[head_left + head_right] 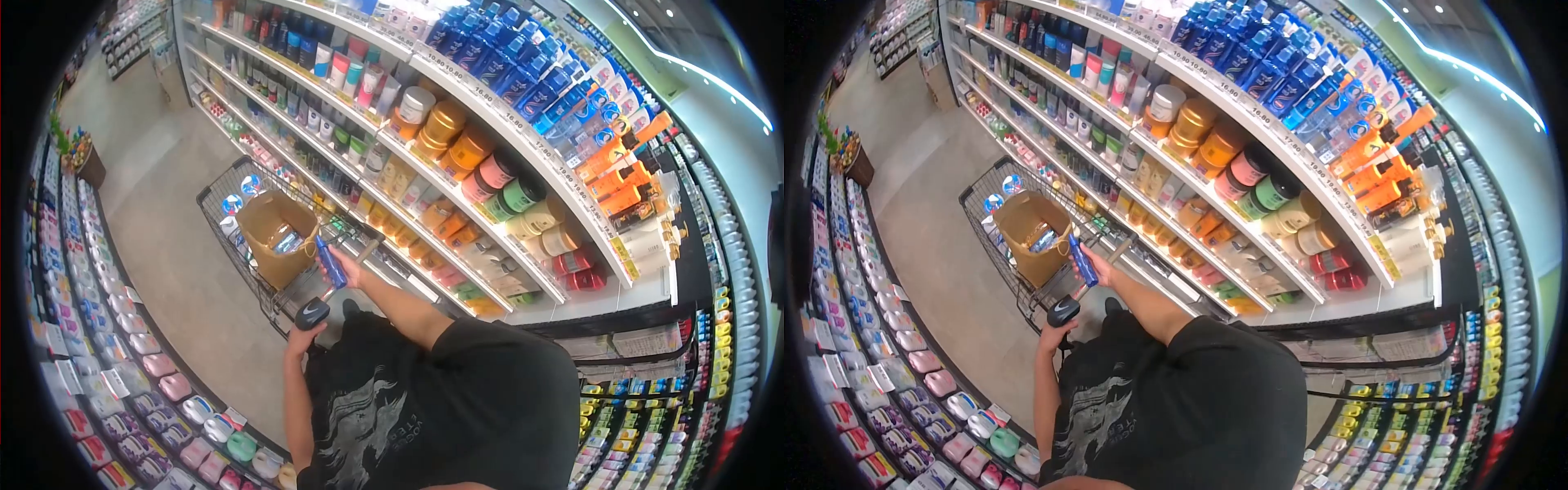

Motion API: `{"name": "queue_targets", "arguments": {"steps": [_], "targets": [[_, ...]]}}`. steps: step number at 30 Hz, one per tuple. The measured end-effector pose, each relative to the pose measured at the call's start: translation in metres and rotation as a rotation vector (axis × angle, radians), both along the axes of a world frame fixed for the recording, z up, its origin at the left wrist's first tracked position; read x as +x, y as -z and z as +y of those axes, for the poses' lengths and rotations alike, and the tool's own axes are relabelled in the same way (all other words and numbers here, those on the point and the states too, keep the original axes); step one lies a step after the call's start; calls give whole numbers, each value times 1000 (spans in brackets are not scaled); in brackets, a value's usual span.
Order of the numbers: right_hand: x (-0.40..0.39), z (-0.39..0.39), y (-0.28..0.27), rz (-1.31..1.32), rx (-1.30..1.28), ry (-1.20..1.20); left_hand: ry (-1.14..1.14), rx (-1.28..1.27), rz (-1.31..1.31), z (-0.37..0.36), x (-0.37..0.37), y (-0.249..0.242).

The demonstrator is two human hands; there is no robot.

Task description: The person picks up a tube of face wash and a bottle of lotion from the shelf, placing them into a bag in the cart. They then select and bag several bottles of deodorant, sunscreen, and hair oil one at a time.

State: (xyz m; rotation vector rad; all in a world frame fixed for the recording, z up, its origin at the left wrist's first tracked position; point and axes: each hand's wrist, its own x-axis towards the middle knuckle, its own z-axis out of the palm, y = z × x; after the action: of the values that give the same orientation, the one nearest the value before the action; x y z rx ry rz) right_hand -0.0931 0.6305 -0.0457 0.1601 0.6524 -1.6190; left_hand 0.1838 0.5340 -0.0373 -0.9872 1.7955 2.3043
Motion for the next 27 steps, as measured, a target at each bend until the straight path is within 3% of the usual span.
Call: {"name": "queue_targets", "arguments": {"steps": [2, 4, 7, 10, 11, 12, 13, 15, 16, 17, 18, 19, 20, 21, 25, 27], "targets": [[0, 0, -1, 172, 105, -52, 1, -10, 25, 2, 1, -3], [5, 13, -38, 298, 226, -174, -73, -82, 59, 9, 2, -6], [8, 35, -72, 920, 276, -193, -157, -143, 122, 17, 5, 16], [-35, 70, -155, 1204, 295, -166, -144, -204, 96, 20, 6, 14], [-44, 78, -225, 1274, 441, -171, -169, -186, 120, 22, 4, 17], [-74, 93, -213, 1302, 386, 1, -153, -196, 118, 22, 4, 24], [-102, 111, -223, 1335, 526, 154, -147, -213, 101, 23, 5, 32], [-135, 136, -307, 1431, 575, 382, -124, -155, 59, 21, 4, 28], [-129, 140, -364, 1629, 420, 651, -105, -163, 54, 22, 2, 28], [-150, 160, -390, 1832, 595, 758, -101, -152, 53, 21, 3, 29], [-143, 166, -433, 1754, 492, 928, -96, -142, 51, 20, 4, 29], [-140, 173, -466, 2017, 675, 1161, -73, -153, 41, 18, 5, 27], [-150, 186, -492, 2235, 660, 1280, -48, -178, 4, 16, 6, 25], [-158, 194, -509, 2096, 600, 1387, -30, -200, -27, 16, 2, 23], [-212, 228, -547, 2162, 705, 1522, -20, -142, -21, 16, -3, 11], [-229, 230, -552, 2039, 1038, 1436, -34, -165, -93, 16, -5, 8]]}}
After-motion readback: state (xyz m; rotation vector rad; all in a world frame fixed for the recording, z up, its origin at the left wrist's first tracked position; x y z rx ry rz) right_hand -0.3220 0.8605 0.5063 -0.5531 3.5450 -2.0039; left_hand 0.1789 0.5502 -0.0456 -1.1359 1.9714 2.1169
